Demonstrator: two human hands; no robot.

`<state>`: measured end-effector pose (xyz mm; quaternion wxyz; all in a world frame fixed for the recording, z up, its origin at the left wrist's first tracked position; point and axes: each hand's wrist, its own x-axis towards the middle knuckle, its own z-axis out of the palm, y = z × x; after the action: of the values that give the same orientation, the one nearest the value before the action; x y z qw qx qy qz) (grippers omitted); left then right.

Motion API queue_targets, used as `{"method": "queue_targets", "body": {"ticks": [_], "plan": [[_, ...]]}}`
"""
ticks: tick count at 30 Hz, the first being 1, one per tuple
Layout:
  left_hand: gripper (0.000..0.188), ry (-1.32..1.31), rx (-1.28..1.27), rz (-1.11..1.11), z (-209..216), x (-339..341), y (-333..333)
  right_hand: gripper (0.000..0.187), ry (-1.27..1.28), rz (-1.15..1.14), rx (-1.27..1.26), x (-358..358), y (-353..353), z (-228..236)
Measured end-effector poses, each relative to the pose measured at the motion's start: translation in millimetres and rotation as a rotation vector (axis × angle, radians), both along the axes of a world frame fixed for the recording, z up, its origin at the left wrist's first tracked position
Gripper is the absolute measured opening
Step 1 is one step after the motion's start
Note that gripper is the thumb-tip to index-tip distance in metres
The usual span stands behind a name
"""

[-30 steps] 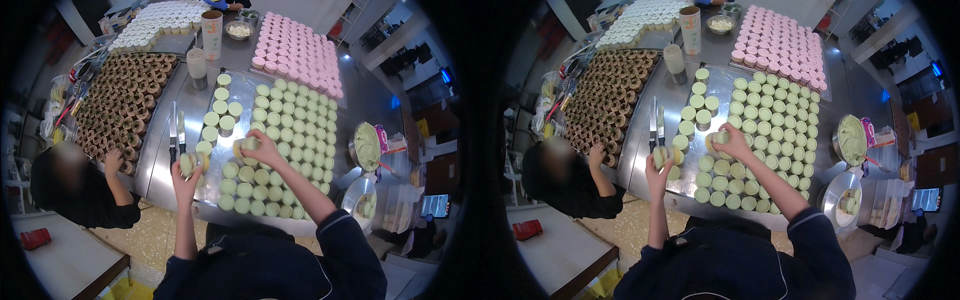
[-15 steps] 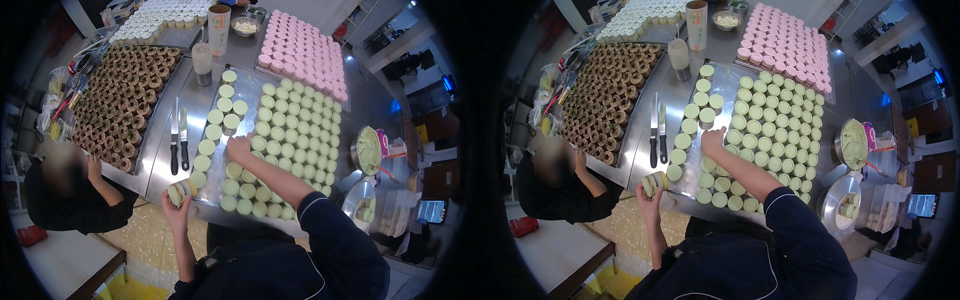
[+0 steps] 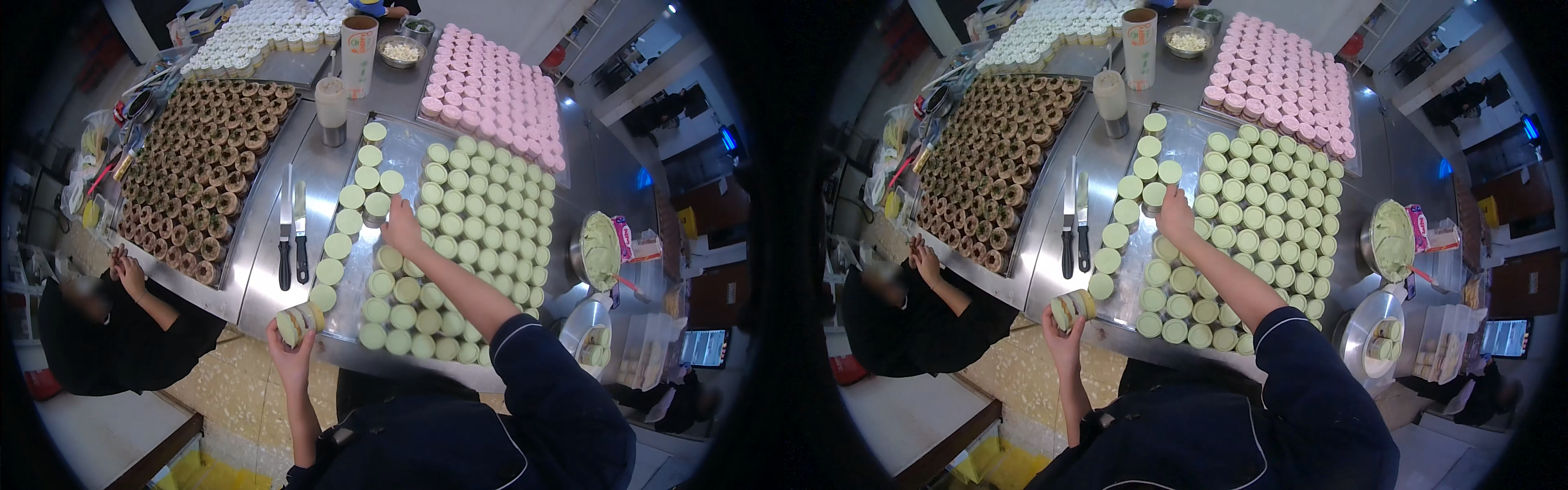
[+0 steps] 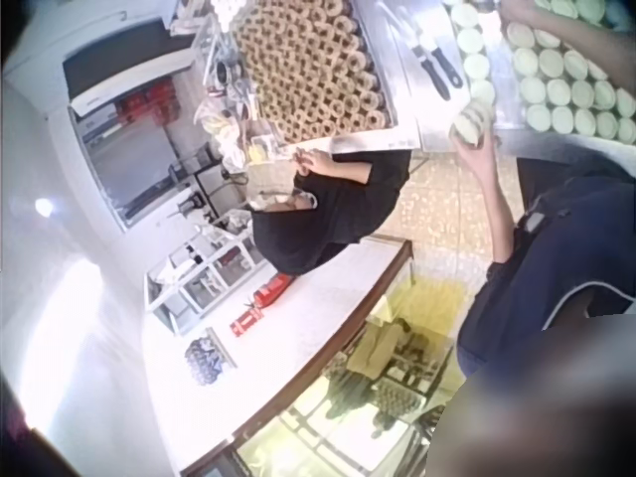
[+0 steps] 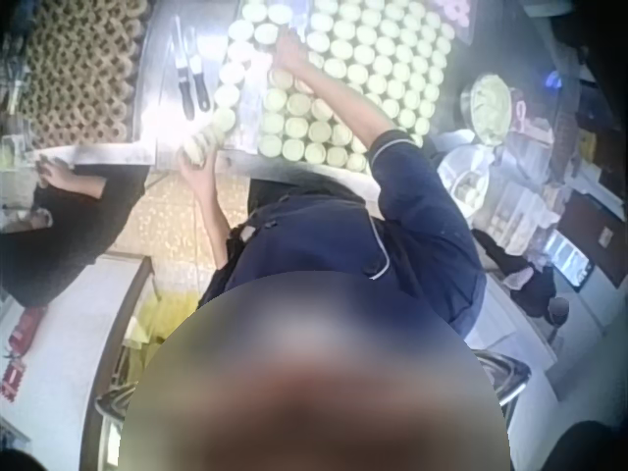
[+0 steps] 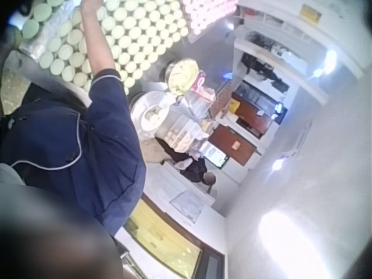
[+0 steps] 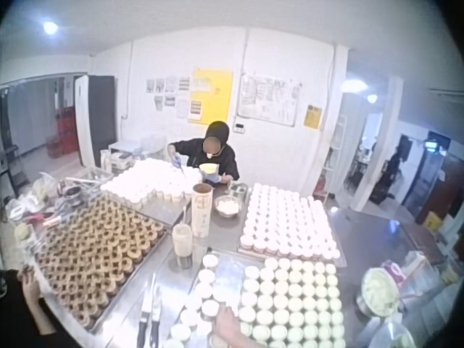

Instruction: The person picks green macaron shells from a tray and places them on a rotating stand. They then use a piping bag to apply green filling between the shells, assembling them into macarons. The assembled macarons remain on the stand.

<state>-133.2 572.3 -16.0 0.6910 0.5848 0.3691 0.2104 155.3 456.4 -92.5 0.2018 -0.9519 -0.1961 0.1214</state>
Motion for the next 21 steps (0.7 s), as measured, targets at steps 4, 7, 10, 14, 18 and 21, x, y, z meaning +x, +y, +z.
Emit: {"method": "queue_targets", "body": {"ticks": [4, 7, 10, 14, 18, 21], "plan": [[0.058, 0.006, -0.015, 0.019, -2.4, -4.1, 0.8, 0.067, 0.027, -0.11, 0.225, 9.3, 16.4, -9.2], [0.06, 0.035, 0.015, 0.02, -2.1, -12.9, -1.4, 0.072, 0.04, -0.178, 0.247, 10.5, 32.6, -19.3], [0.061, 0.07, 0.022, 0.049, -1.1, -23.6, -2.8, 0.072, 0.014, -0.266, 0.241, 13.2, 39.7, -23.9], [0.063, 0.1, 0.053, 0.052, -2.4, -37.2, -4.4, 0.071, -0.022, -0.326, 0.395, 14.3, 30.0, -14.1], [0.063, 0.085, 0.091, 0.003, -8.1, -38.4, -5.0, 0.071, -0.083, -0.411, 0.727, 3.6, -10.5, 17.5], [0.06, 0.071, 0.163, -0.073, -9.6, -21.9, -6.9, 0.071, -0.068, -0.5, 0.889, -22.2, -74.2, 50.2]]}}
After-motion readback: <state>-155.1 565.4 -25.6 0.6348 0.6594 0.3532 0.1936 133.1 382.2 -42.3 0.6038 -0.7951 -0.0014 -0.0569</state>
